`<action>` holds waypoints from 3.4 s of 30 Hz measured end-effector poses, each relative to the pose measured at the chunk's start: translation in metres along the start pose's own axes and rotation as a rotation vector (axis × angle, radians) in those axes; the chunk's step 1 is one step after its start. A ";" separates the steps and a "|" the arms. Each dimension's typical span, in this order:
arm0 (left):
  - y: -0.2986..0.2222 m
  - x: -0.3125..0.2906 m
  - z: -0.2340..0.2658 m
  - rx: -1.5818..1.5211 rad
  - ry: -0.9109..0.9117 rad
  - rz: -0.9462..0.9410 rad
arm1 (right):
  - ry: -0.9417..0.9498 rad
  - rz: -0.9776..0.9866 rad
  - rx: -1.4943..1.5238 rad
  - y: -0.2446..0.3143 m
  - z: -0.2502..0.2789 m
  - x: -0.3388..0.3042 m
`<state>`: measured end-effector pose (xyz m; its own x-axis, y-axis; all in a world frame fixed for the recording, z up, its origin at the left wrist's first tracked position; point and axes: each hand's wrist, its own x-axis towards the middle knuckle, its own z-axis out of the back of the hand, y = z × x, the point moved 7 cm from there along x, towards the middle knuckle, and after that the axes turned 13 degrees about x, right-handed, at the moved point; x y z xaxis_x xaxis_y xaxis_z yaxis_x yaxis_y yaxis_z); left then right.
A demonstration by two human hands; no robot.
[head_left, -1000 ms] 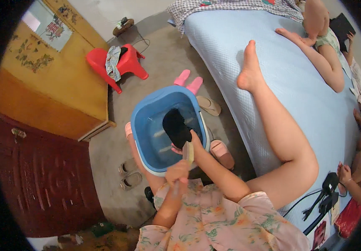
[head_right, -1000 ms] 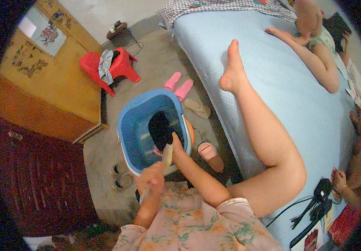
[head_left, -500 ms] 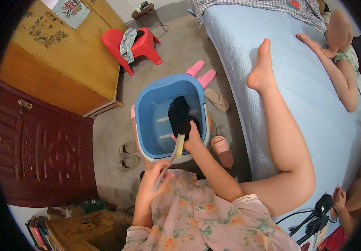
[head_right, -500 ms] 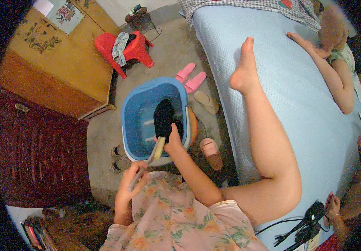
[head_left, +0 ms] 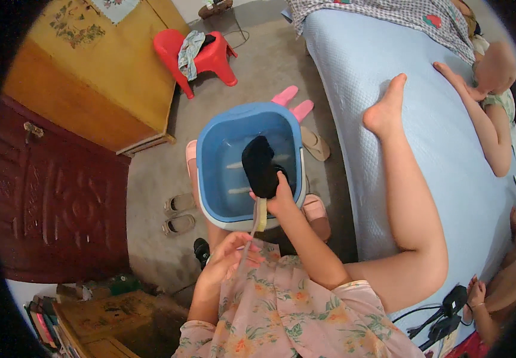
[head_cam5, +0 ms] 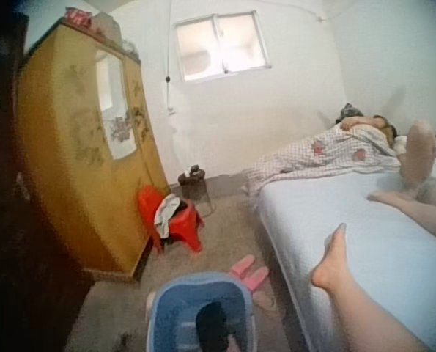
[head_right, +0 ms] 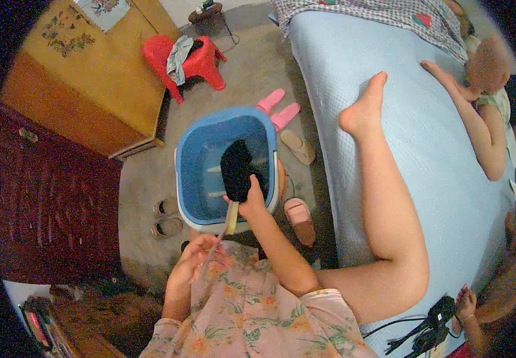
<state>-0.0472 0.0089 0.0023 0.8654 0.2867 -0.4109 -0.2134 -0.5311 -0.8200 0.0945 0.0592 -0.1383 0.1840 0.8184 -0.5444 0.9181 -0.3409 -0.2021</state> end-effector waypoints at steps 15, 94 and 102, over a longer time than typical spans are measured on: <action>-0.058 0.050 0.103 0.774 -0.347 0.042 | -0.108 0.038 0.087 0.001 0.000 -0.009; -0.024 0.295 0.112 1.409 -0.244 0.481 | -0.116 0.101 0.094 0.005 0.004 0.003; -0.015 0.232 0.097 1.677 -0.072 0.277 | -0.076 0.070 0.016 0.001 0.004 0.006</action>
<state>0.1128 0.1605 -0.1191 0.7123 0.3946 -0.5804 -0.5924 0.7815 -0.1957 0.0952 0.0622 -0.1452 0.2200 0.7553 -0.6174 0.8983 -0.4036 -0.1737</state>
